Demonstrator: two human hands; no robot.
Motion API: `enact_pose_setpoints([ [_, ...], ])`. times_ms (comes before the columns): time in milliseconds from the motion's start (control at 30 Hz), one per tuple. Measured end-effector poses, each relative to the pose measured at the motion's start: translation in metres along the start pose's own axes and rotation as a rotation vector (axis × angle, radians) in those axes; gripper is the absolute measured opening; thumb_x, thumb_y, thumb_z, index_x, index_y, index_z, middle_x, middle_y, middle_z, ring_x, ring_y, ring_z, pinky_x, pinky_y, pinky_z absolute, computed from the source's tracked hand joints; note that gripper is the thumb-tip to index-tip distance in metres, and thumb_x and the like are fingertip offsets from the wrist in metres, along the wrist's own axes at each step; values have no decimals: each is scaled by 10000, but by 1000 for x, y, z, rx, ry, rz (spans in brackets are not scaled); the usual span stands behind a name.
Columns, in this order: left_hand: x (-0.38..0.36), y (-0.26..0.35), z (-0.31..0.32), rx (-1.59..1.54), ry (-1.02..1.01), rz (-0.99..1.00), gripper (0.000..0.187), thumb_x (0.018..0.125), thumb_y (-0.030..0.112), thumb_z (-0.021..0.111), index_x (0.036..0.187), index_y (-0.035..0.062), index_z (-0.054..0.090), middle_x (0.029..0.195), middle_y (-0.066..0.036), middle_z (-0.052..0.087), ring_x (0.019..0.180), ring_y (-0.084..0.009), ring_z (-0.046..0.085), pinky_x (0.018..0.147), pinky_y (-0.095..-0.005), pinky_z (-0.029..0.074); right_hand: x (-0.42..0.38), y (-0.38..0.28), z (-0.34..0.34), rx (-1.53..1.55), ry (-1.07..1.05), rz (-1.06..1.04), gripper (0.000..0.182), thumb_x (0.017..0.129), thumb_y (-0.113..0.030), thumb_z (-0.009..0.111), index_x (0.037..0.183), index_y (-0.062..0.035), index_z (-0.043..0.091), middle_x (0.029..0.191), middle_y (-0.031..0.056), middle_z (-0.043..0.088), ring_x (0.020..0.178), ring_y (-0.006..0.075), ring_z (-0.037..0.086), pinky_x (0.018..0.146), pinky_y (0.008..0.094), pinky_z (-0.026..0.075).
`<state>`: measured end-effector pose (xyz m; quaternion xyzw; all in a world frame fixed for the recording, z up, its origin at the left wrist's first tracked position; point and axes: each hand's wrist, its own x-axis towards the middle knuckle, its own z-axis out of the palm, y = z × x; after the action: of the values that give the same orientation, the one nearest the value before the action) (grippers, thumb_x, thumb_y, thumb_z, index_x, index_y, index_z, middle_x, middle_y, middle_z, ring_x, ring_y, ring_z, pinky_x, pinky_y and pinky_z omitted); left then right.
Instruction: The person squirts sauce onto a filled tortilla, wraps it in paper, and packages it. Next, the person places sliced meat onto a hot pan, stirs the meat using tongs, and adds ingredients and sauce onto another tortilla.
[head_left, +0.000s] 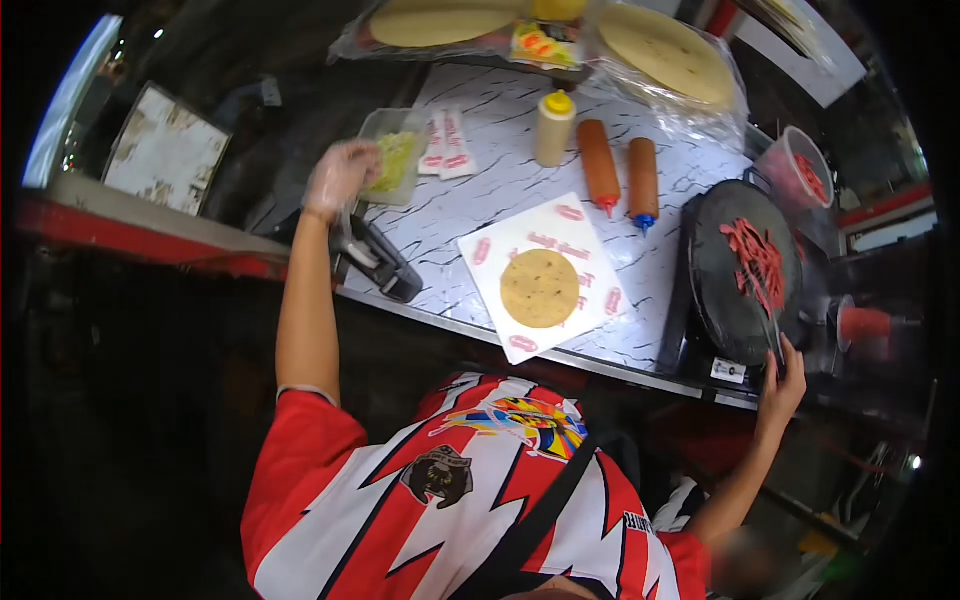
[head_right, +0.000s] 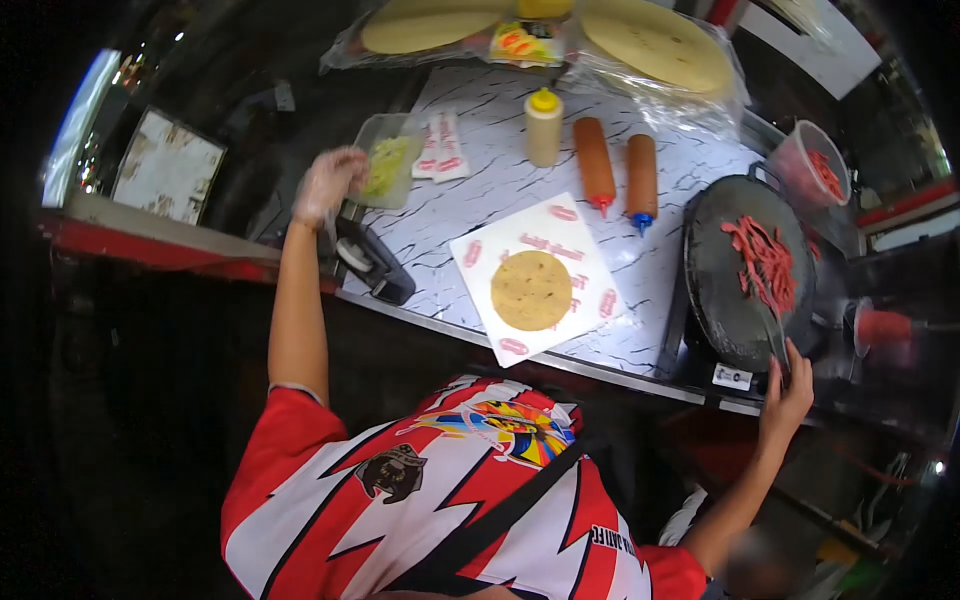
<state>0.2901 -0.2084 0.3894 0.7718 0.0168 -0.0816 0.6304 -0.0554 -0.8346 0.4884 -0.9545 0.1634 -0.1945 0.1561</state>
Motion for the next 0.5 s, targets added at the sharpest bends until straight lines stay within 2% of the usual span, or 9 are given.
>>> enact_pose_setpoints([
  [33,30,-18,-19,224,-9,97,266,950,92,511,1146,-12,658,1000,-113,718,873,-198,685,793,-314,556,-5,-7,-1,-89,-29,-85,304,917,-8,649,1221,-8,648,958,130,603,821,259,619,766,343,494],
  [100,80,-16,-28,1108,-85,240,337,964,173,473,1225,55,649,1149,-153,708,1082,-299,669,929,-407,527,-16,-17,-5,-275,-71,-244,319,913,5,645,1231,-16,644,927,122,564,786,247,585,734,338,481],
  [200,155,-71,-14,1430,-348,228,377,919,156,519,1269,112,651,1328,-138,630,1132,-330,653,999,-416,504,-32,-23,-27,-132,-69,-64,347,901,6,654,1246,-30,640,913,124,536,780,266,556,733,337,473],
  [233,161,-86,-8,1378,-289,147,359,915,159,521,1237,107,671,1295,-156,643,1134,-335,653,994,-420,507,-37,-26,-35,-66,-90,102,362,895,3,659,1254,-35,639,907,134,532,786,290,550,749,345,472],
  [300,163,-105,10,1267,-193,-7,331,907,166,526,1173,97,710,1230,-193,669,1138,-345,654,984,-429,513,-48,-36,-40,-85,-30,55,363,899,0,657,1260,-36,638,904,135,535,781,286,553,740,346,472],
  [367,174,-102,11,1377,-207,16,317,908,189,539,1141,69,717,1188,-221,675,1113,-359,661,967,-441,523,-62,-48,-46,-147,-10,53,365,904,-3,655,1267,-30,636,899,134,539,775,273,553,722,347,468],
  [400,179,-92,7,1435,-215,30,315,909,200,545,1126,54,721,1166,-235,678,1101,-367,665,959,-447,528,-67,-60,-44,-133,45,-29,352,918,-3,634,1268,-27,633,865,108,524,765,215,544,712,292,448],
  [467,187,-65,-3,1566,-217,60,319,910,223,558,1094,26,728,1123,-263,684,1077,-381,673,942,-458,539,-78,-67,-42,-130,50,26,341,922,-20,638,1263,-24,634,874,97,530,763,202,534,710,290,446],
  [500,184,-56,-5,1420,-84,-7,338,891,267,600,1059,5,732,1111,-267,684,1076,-371,674,930,-464,542,-82,-69,-40,-92,52,65,345,913,-16,649,1257,-24,638,878,99,536,763,210,540,709,302,450],
])
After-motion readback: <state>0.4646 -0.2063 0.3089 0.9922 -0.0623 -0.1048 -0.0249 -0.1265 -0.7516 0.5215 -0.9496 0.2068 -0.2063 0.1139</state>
